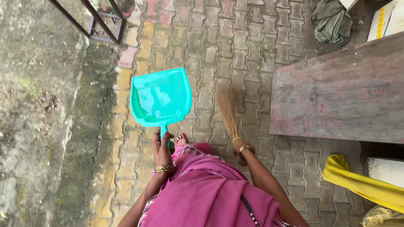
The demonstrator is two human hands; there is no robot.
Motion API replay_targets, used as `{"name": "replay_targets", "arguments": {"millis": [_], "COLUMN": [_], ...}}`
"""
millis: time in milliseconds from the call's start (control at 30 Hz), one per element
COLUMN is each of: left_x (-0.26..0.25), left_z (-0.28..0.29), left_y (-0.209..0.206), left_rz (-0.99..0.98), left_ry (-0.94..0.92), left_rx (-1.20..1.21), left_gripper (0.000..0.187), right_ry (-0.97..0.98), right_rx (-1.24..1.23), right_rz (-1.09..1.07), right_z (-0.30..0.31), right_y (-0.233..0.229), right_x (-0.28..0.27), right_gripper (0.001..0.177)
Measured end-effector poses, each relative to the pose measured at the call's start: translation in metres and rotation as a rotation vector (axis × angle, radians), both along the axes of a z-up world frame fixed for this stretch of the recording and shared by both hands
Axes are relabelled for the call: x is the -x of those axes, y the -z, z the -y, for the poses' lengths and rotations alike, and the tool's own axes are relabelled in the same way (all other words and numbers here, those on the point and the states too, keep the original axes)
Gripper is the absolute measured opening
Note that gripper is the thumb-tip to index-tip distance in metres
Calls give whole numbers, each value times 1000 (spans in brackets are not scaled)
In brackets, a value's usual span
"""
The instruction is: The person sweeps an outdoor paved area using a handheld broom while holding a dustpan in the other hand.
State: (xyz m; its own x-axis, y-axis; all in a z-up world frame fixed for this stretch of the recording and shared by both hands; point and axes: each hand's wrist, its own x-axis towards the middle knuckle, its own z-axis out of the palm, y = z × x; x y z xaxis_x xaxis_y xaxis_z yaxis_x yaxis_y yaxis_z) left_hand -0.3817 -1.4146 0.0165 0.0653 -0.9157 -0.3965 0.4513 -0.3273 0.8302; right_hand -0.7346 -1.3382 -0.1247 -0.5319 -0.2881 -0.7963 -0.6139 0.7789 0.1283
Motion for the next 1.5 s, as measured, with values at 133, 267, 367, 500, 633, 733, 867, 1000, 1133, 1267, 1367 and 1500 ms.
{"name": "replay_targets", "arguments": {"millis": [133, 267, 367, 500, 633, 733, 867, 1000, 1133, 1267, 1367, 1500], "left_x": [-3, -4, -3, 7, 27, 43, 63, 98, 148, 198, 227, 256], "left_z": [63, 111, 146, 182, 209, 230, 264, 294, 335, 376, 401, 435], "left_y": [-9, -8, -9, -3, 2, 3, -13, -36, -44, -48, -55, -53], "left_rz": [50, 31, 28, 20, 68, 68, 153, 217, 239, 207, 219, 160], "left_ry": [2, 50, 68, 70, 91, 117, 20, -76, -94, -77, -35, -41], "left_rx": [-29, -33, -23, -38, -51, -7, -34, -84, -110, -96, -74, -58], "left_gripper": [41, 38, 40, 41, 46, 46, 46, 44, 39, 40, 40, 40], "right_ry": [-246, -308, -304, -200, -48, 91, 339, 219, -145, -375, -419, -263], "right_rx": [-44, 106, 177, 162, 209, 260, 112, -8, 6, 57, 102, 186], "right_rz": [-22, 5, -19, -122, -184, -204, -114, -32, -20, 57, 111, 168], "right_z": [25, 37, 60, 85, 133, 195, 297, 360, 391, 401, 418, 427], "right_y": [2, 1, -17, -54, -48, -23, 4, 25, 47, 31, -3, -29], "right_x": [-16, -25, -19, 23, 94, 152, 195, 196, 169, 161, 175, 219], "right_gripper": [64, 58, 67, 85, 95, 87, 81, 76, 71, 66, 62, 85]}}
